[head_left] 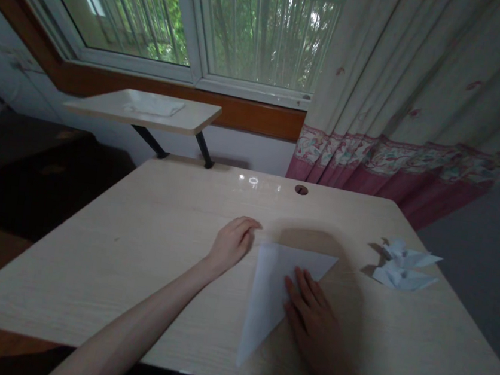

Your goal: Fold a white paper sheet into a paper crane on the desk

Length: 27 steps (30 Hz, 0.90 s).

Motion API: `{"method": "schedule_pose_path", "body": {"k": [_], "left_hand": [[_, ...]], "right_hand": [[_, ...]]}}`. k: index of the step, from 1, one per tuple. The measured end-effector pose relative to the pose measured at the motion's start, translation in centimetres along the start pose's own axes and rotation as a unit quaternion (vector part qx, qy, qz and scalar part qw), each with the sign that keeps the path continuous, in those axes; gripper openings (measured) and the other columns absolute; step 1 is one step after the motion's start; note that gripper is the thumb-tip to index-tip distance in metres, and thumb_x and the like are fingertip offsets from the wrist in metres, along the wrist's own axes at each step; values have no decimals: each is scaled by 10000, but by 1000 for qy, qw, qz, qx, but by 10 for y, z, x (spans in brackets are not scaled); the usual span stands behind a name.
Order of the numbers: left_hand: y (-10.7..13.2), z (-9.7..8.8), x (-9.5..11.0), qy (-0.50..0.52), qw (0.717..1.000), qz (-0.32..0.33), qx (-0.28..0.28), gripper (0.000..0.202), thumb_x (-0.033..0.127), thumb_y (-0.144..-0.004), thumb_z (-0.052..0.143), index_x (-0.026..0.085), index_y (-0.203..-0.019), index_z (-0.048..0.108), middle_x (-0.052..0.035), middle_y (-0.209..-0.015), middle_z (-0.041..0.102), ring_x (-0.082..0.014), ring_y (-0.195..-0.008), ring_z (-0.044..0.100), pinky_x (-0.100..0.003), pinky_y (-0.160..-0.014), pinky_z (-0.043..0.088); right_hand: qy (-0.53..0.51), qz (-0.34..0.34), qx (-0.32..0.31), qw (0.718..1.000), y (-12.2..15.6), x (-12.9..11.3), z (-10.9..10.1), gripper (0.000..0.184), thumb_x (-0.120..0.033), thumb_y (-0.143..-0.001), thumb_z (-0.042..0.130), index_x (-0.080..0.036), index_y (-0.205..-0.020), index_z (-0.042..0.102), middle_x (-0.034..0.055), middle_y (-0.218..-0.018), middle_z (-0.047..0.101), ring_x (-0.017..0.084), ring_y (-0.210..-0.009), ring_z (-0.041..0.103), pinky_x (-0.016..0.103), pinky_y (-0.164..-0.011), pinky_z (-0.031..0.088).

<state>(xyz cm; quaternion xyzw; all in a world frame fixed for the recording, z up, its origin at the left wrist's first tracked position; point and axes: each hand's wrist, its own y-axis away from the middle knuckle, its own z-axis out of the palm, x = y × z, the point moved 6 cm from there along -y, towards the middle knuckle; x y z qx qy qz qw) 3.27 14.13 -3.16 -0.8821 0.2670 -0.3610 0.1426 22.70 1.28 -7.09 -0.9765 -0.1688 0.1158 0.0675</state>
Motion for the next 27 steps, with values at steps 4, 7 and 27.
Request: {"method": "schedule_pose_path", "body": {"k": [4,7,27], "left_hand": [[2,6,5,-33,999,-14,-28,228,114,-875,484,201,-1032,625,-55,-1067,657,-214,-1018,582,-366,-922,445],[3,15,9,-54,996,-9,-70,214,302,-873,609,227,-1070,642,-59,-1171,642,-252,-1090,557,-415,-953,402],[6,32,1,-7,985,-61,-159,396,376,-736,771,298,-1086,605,-45,-1371,521,-275,-1266,426,-522,-1084,106]], "right_hand": [[51,19,17,998,7,-13,1,463,-334,-940,434,-203,-1382,471,93,-1482,369,275,-1354,359,464,-1044,391],[91,49,28,994,15,-22,3,483,-372,-934,416,-182,-1373,486,115,-1461,395,303,-1302,437,486,-989,424],[61,92,4,994,11,-18,12,601,-489,-923,401,-225,-1458,330,105,-1537,238,356,-1415,124,611,-1095,202]]}}
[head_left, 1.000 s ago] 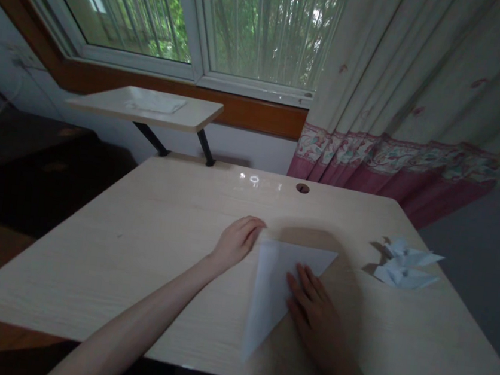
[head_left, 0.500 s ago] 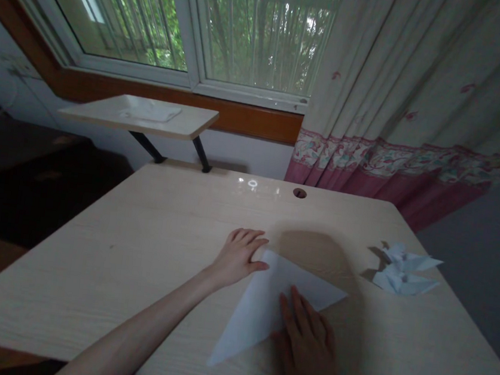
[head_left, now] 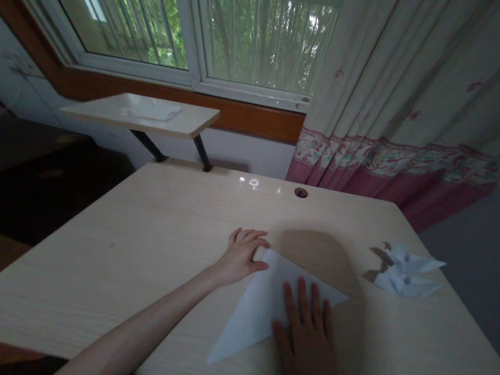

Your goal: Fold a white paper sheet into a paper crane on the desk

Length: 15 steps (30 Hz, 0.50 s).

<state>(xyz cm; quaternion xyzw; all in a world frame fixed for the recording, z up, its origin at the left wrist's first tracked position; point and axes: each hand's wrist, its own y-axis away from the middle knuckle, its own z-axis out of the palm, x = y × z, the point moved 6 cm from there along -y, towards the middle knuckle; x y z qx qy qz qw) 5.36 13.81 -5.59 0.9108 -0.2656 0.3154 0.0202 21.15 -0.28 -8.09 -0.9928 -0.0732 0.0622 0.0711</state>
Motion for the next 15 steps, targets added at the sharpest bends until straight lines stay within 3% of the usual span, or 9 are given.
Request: {"method": "schedule_pose_path", "body": {"k": [5,9,12,15], "left_hand": [[0,-1,2,38,999,-23,9,389,295,-705,797,282,-1035,592,-53,-1368,520,-279,-1277,407,-538,-1077,68],[1,-2,6,81,996,-27,29,342,253,-717,788,271,-996,591,-19,-1254,606,-255,-1203,472,-488,-1058,138],[2,2,7,122,991,-33,39,313,274,-736,775,252,-985,588,5,-1009,687,-222,-993,591,-441,-999,248],[1,8,6,171,983,-47,52,342,289,-769,741,227,-1049,555,30,-791,670,-170,-740,620,-363,-868,380]], "right_hand": [[-1,1,-4,1000,1,0,1,598,-501,-928,382,-230,-1458,327,87,-1541,236,343,-1420,105,605,-1104,190],[5,0,4,1000,2,0,2,603,-499,-932,377,-216,-1462,319,101,-1543,222,337,-1421,102,595,-1105,195],[13,1,12,1000,3,0,2,604,-501,-931,380,-214,-1459,329,108,-1543,223,341,-1418,120,594,-1096,216],[15,2,16,1000,4,-2,2,605,-492,-926,394,-206,-1456,341,119,-1537,246,353,-1411,154,602,-1080,239]]}}
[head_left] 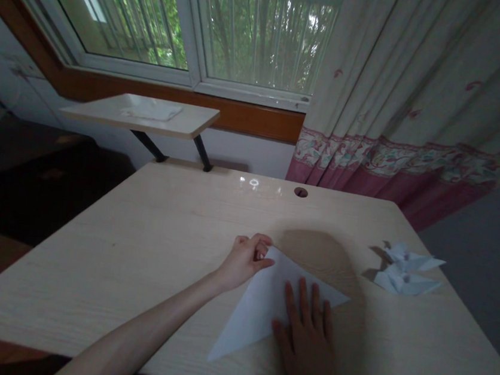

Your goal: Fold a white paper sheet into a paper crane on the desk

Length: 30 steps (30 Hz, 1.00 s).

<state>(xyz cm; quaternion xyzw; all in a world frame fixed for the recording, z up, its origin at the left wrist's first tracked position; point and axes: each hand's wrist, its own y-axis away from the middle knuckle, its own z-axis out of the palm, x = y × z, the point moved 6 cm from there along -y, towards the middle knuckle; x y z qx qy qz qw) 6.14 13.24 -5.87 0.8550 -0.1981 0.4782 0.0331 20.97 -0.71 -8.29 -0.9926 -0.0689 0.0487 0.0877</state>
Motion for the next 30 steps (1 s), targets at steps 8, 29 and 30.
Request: {"method": "schedule_pose_path", "body": {"k": [8,29,30], "left_hand": [[-1,2,-2,108,994,-30,18,330,213,-783,678,205,-1085,545,33,-733,627,-141,-678,619,-235,-626,443],[-4,4,-10,82,996,-41,2,189,259,-789,661,198,-967,639,25,-672,669,-142,-597,611,-238,-577,440],[-6,3,-10,69,997,-40,2,149,281,-800,657,197,-923,650,26,-650,665,-141,-579,604,-245,-583,437]], "right_hand": [[-12,47,44,998,-27,16,-16,535,-445,-945,325,-181,-1394,451,123,-1482,385,345,-1357,322,586,-1050,225],[-91,115,75,986,-76,61,-19,472,-353,-973,264,-217,-796,681,76,-829,702,252,-898,594,445,-894,269],[-90,111,76,987,-77,61,-19,461,-347,-973,272,-217,-801,680,76,-836,702,252,-904,591,446,-899,267]]}}
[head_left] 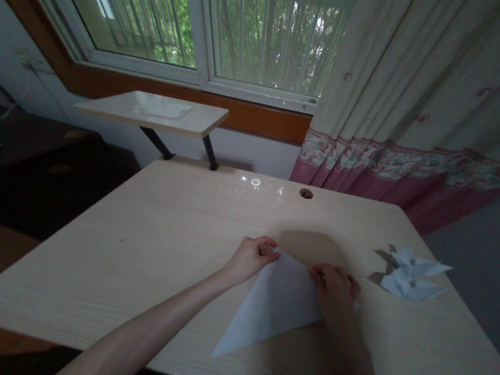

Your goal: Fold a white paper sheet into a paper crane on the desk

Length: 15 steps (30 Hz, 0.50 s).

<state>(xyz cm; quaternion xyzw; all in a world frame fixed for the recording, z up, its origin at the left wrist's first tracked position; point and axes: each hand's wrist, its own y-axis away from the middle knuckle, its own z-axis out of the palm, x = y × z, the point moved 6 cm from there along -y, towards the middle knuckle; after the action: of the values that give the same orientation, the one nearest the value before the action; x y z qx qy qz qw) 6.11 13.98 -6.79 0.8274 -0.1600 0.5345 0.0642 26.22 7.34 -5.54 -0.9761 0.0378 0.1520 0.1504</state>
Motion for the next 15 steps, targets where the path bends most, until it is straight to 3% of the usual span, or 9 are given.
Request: {"method": "schedule_pose_path", "body": {"k": [5,9,11,15], "left_hand": [[-4,-8,6,-93,995,13,27,107,324,-779,705,223,-798,674,28,-735,664,-166,-728,598,-324,-782,380],[-6,-12,11,-158,986,25,44,82,318,-782,721,247,-798,684,13,-921,652,-210,-950,547,-382,-862,276],[-8,-13,11,-180,982,25,42,75,319,-802,705,248,-790,685,8,-929,646,-216,-973,527,-387,-851,258],[-12,-12,8,-211,977,25,30,106,335,-827,682,248,-767,685,5,-917,648,-219,-971,516,-388,-825,250]], "right_hand": [[11,-24,6,1000,-3,0,-1,414,-320,-973,302,-212,-806,665,75,-830,690,261,-911,579,494,-929,257],[16,-57,18,998,2,-14,-3,296,-242,-950,357,-172,-1030,633,143,-1088,640,308,-1054,529,559,-953,275],[3,-104,2,995,11,-33,-1,295,-191,-935,372,-167,-1114,606,151,-1183,602,291,-1104,516,496,-933,368],[-36,-231,-66,970,42,-78,10,341,-111,-911,396,-243,-1130,622,42,-1252,607,177,-1142,543,340,-948,460]]}}
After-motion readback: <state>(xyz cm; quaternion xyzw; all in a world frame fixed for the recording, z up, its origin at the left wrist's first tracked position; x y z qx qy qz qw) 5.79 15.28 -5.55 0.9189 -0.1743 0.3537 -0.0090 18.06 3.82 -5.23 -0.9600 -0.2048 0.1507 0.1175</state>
